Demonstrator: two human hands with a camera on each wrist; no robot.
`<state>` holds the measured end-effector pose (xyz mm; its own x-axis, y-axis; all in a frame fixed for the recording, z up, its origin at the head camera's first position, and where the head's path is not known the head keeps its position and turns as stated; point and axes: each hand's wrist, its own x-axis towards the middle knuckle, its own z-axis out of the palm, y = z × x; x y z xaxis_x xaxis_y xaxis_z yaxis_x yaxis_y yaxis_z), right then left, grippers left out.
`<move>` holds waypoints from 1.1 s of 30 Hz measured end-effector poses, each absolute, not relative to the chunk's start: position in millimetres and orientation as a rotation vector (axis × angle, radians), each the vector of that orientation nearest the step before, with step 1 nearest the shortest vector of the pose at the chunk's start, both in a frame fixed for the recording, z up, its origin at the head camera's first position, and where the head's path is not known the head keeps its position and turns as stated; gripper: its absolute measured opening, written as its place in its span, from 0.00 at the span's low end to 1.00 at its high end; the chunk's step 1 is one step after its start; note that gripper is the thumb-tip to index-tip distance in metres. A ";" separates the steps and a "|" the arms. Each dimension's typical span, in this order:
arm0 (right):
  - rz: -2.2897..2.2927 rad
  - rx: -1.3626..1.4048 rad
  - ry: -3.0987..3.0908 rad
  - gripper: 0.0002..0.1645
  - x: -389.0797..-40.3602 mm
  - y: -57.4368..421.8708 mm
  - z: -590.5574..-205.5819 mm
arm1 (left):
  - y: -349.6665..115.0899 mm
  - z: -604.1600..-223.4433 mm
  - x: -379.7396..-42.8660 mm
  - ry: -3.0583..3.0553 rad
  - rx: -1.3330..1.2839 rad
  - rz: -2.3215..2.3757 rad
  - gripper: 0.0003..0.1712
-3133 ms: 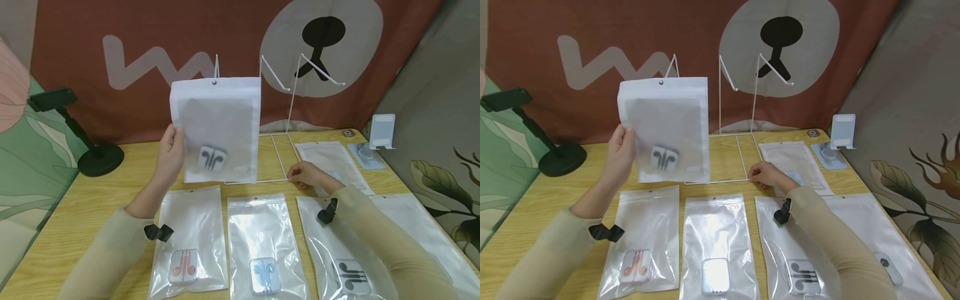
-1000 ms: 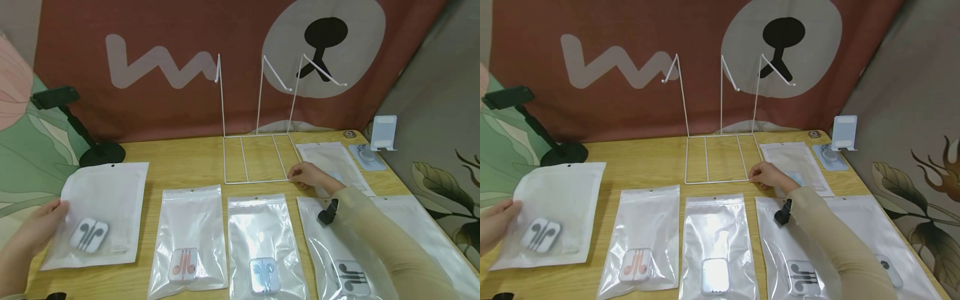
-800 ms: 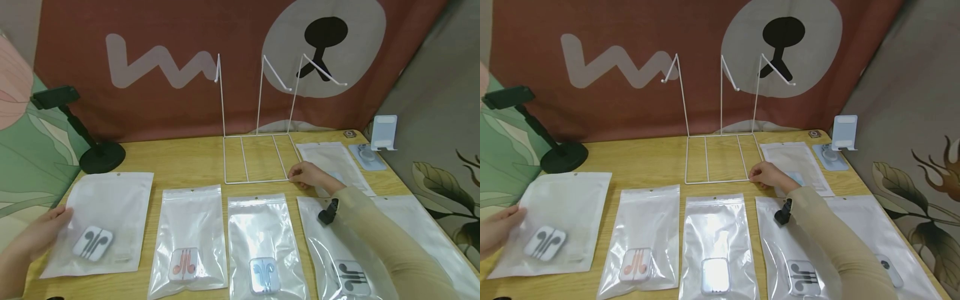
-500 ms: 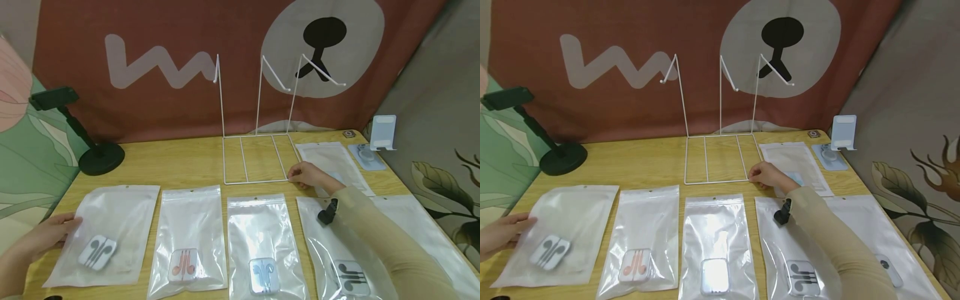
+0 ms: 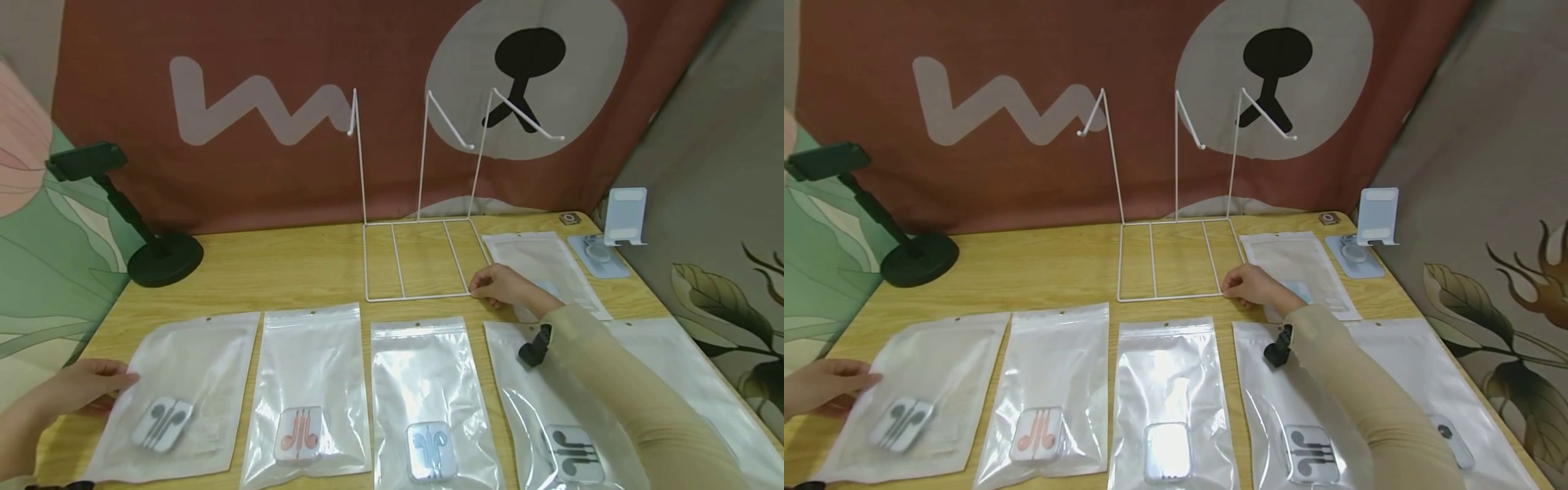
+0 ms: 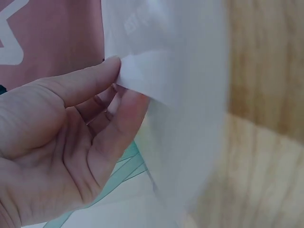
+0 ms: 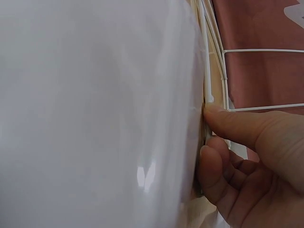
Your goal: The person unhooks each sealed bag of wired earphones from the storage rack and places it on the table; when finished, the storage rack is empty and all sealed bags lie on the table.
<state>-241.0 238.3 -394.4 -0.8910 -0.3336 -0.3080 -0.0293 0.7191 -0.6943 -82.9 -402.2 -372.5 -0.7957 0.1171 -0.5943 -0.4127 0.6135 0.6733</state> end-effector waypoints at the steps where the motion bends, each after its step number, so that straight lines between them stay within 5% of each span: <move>1: -1.002 -0.281 2.509 0.06 -241.0 238.3 -394.2 | -401.6 -373.8 -82.6 2.248 -0.236 1.126 0.17; 18: -1.009 -0.280 2.501 0.07 -241.1 237.6 -393.2 | -402.7 -375.4 -77.9 2.284 -0.278 0.950 0.30; 28: -0.927 -0.366 2.463 0.09 -241.7 240.4 -378.6 | -406.2 -333.3 -103.1 2.481 -0.209 0.803 0.41; 33: -0.889 -0.400 2.545 0.13 -244.5 250.2 -352.6 | -385.5 -303.1 -128.1 2.734 0.009 0.716 0.39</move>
